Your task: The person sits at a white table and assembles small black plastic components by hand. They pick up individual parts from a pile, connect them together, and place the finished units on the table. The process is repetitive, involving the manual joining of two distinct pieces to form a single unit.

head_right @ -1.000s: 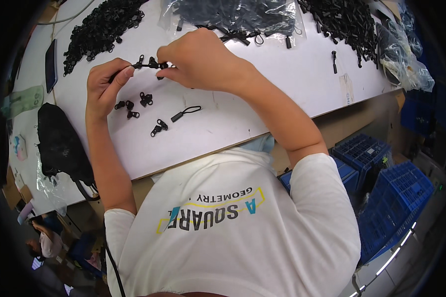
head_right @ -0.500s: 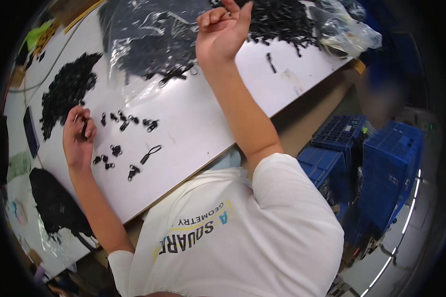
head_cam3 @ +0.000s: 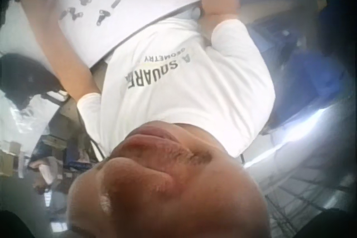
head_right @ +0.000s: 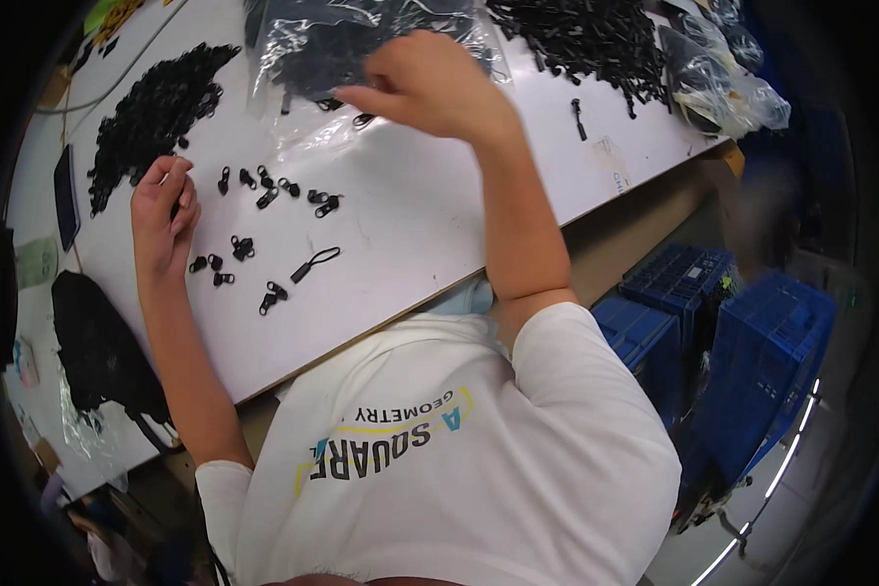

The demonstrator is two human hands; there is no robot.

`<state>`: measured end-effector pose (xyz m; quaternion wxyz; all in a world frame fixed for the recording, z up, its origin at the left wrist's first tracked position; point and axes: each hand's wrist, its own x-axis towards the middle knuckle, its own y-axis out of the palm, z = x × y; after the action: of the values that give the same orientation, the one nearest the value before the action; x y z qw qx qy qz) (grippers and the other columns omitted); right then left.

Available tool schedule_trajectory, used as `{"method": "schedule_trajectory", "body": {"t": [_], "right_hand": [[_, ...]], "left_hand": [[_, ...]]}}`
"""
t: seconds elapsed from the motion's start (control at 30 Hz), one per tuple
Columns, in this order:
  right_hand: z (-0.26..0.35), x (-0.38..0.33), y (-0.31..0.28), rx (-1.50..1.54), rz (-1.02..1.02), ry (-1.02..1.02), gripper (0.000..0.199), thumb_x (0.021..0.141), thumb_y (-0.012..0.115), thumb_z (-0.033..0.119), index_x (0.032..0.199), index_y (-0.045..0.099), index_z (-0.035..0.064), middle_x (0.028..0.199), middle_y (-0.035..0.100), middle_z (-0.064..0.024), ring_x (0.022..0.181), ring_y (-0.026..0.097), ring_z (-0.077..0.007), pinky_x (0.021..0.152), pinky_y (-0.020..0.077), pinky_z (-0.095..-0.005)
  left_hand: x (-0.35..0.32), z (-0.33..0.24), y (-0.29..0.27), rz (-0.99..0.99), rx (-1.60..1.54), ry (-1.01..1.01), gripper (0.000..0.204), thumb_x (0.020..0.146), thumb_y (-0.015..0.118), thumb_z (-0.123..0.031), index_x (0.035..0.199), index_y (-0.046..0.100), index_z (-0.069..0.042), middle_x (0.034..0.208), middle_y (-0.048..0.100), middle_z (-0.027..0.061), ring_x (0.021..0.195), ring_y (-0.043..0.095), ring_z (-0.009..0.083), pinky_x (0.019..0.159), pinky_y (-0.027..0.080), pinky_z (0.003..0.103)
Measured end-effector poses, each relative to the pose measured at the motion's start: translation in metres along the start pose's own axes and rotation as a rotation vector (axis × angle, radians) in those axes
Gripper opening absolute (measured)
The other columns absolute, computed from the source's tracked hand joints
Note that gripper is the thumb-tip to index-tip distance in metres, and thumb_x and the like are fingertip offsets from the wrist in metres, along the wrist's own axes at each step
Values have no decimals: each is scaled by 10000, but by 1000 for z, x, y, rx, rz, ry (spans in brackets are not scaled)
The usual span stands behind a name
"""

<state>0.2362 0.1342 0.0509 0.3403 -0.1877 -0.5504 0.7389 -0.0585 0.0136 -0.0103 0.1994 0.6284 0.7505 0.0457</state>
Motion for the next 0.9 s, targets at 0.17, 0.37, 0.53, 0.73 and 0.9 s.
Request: {"method": "schedule_trajectory", "body": {"t": [0.17, 0.37, 0.53, 0.73, 0.9], "right_hand": [[-6, -7, 19, -194, 108, 26, 315, 709, 726, 333, 810, 648, 45, 624, 610, -113, 586, 606, -256, 540, 470, -366], [22, 0, 40, -398, 174, 84, 245, 679, 667, 195, 876, 627, 56, 777, 645, -130, 704, 642, -311, 622, 515, -412], [15, 3, 47, -369, 170, 44, 184, 656, 624, 142, 805, 601, 37, 741, 626, -128, 664, 628, -317, 605, 505, -408], [11, 8, 36, -72, 244, 24, 173, 681, 612, 155, 773, 571, 14, 713, 596, -123, 550, 561, -269, 547, 453, -362], [-5, 10, 33, 595, 88, -59, 159, 816, 564, 165, 782, 513, 19, 658, 537, -53, 506, 503, -143, 469, 386, -287]], "left_hand": [[-4, -2, 8, 32, 85, 18, 161, 890, 607, -159, 910, 585, -1, 657, 509, 5, 428, 300, 13, 410, 210, 162], [-1, -2, 9, 73, 56, -8, 160, 893, 599, -182, 894, 561, -26, 655, 548, 23, 420, 299, 13, 408, 205, 167], [0, 0, 2, 74, 141, 9, 163, 840, 666, -157, 820, 532, -66, 643, 573, 28, 422, 334, 12, 408, 215, 161], [1, 3, -1, 1, 289, 15, 163, 791, 719, -147, 795, 589, -48, 646, 568, 6, 467, 372, 7, 426, 227, 156], [0, 2, 6, -35, 293, 51, 166, 817, 691, -149, 888, 650, -4, 643, 551, -8, 495, 374, 8, 451, 233, 152]]}}
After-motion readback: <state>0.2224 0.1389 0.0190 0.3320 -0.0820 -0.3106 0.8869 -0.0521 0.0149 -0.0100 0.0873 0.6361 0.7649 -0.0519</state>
